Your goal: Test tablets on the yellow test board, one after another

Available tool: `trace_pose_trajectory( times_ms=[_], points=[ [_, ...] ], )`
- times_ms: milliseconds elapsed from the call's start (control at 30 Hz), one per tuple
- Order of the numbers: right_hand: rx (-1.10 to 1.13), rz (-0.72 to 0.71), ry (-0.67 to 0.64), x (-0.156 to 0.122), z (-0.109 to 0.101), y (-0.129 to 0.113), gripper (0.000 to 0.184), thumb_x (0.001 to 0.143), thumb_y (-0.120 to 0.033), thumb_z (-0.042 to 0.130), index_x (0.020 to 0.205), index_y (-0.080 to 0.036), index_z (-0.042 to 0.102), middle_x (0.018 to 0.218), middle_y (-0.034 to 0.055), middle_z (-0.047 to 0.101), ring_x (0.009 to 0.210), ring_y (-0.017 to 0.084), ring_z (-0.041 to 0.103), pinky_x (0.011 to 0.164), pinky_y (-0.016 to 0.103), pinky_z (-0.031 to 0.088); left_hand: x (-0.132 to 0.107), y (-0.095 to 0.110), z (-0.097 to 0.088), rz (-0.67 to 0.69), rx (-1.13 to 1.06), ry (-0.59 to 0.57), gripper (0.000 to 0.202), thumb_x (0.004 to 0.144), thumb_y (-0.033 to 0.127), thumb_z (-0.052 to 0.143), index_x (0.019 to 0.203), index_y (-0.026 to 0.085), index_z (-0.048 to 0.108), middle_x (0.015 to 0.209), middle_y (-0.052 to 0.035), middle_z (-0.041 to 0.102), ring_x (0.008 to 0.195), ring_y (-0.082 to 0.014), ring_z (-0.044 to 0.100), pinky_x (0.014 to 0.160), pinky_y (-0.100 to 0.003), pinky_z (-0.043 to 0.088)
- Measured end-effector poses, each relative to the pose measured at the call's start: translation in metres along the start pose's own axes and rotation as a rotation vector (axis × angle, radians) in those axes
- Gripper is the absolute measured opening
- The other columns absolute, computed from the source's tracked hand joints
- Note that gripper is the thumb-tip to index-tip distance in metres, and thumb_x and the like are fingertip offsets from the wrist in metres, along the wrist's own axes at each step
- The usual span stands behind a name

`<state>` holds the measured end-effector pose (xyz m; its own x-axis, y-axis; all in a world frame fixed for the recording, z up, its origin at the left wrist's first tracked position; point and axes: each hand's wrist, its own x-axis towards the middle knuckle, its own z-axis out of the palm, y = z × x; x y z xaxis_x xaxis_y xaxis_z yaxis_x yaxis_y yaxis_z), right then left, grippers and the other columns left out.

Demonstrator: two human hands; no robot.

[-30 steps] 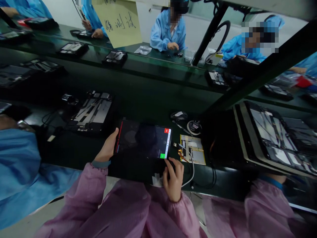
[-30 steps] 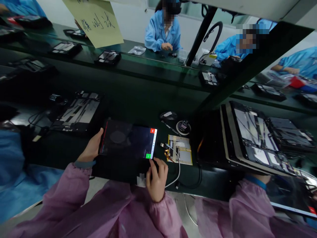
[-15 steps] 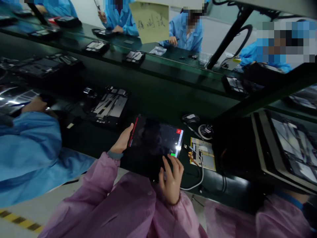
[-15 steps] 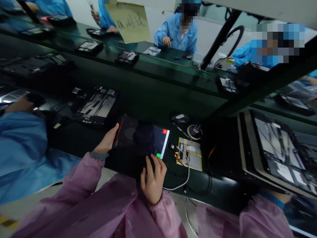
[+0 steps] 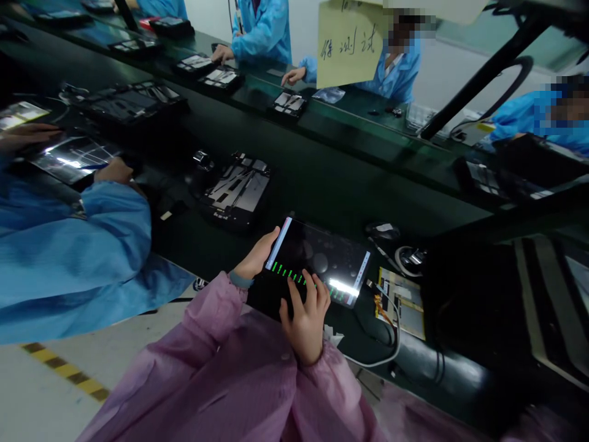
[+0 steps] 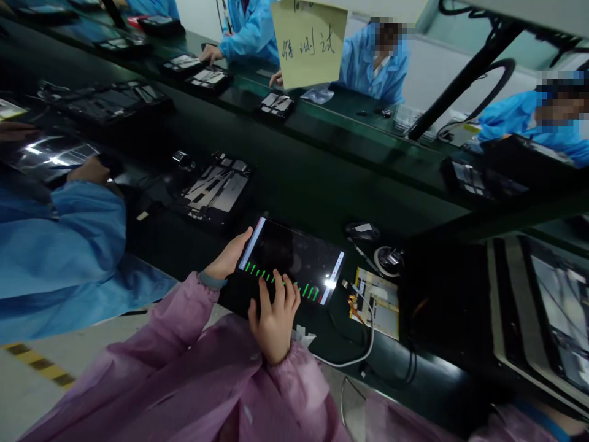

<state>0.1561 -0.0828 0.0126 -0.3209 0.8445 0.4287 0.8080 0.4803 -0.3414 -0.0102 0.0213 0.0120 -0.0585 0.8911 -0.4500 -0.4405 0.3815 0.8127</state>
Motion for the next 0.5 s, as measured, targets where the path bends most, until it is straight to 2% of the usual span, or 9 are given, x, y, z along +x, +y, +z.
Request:
trace_pose_trajectory(
  times_ms=[133,267,333,400,500],
  points=[
    [-0.004,0.025,-0.030,0.005,-0.006,-0.008,0.044,0.087,-0.025,0.057,0.131,-0.021,0.055,0.147,0.0161,0.039,0.135,0.039,0.033,0.104,0.065,0.033,-0.001,0.002,0.000,0.000,0.003,-0.023,0.050,0.080,0.063,0.061,0.095,0.016,0.073,0.085,-0.0084,0.074,0.089,-0.0249,0.069,0.081,-0.032,0.052],
    [0.074,0.012,0.007,0.023,-0.049,-0.011,0.050,0.089,-0.028,0.056,0.138,-0.025,0.048,0.150,0.0135,0.036,0.135,0.039,0.032,0.104,0.064,0.033,0.000,0.002,-0.001,0.022,0.008,-0.034,0.051,0.080,0.064,0.060,0.095,0.017,0.073,0.088,-0.0082,0.075,0.093,-0.0264,0.068,0.085,-0.033,0.051],
    [0.110,0.016,0.044,0.045,-0.071,-0.006,0.047,0.091,-0.026,0.052,0.138,-0.026,0.047,0.145,0.0122,0.041,0.133,0.035,0.037,0.105,0.060,0.036,-0.001,0.002,0.000,0.003,0.013,-0.055,0.054,0.080,0.066,0.059,0.097,0.016,0.073,0.089,-0.0091,0.075,0.093,-0.0272,0.068,0.085,-0.035,0.051],
    [0.144,0.022,0.062,0.073,-0.082,0.003,0.040,0.094,-0.024,0.048,0.133,-0.023,0.051,0.135,0.0119,0.051,0.124,0.030,0.046,0.103,0.052,0.040,-0.003,0.003,0.001,-0.005,0.009,-0.082,0.055,0.081,0.065,0.059,0.101,0.015,0.073,0.094,-0.0096,0.074,0.095,-0.0271,0.068,0.086,-0.035,0.050],
    [0.132,0.024,-0.011,0.123,-0.066,0.017,0.032,0.095,-0.024,0.046,0.123,-0.018,0.059,0.117,0.0116,0.063,0.111,0.026,0.055,0.096,0.045,0.045,-0.006,0.005,0.003,0.038,-0.026,-0.109,0.048,0.080,0.056,0.067,0.107,0.017,0.071,0.101,-0.0083,0.074,0.101,-0.0259,0.066,0.092,-0.034,0.048]
  ],
)
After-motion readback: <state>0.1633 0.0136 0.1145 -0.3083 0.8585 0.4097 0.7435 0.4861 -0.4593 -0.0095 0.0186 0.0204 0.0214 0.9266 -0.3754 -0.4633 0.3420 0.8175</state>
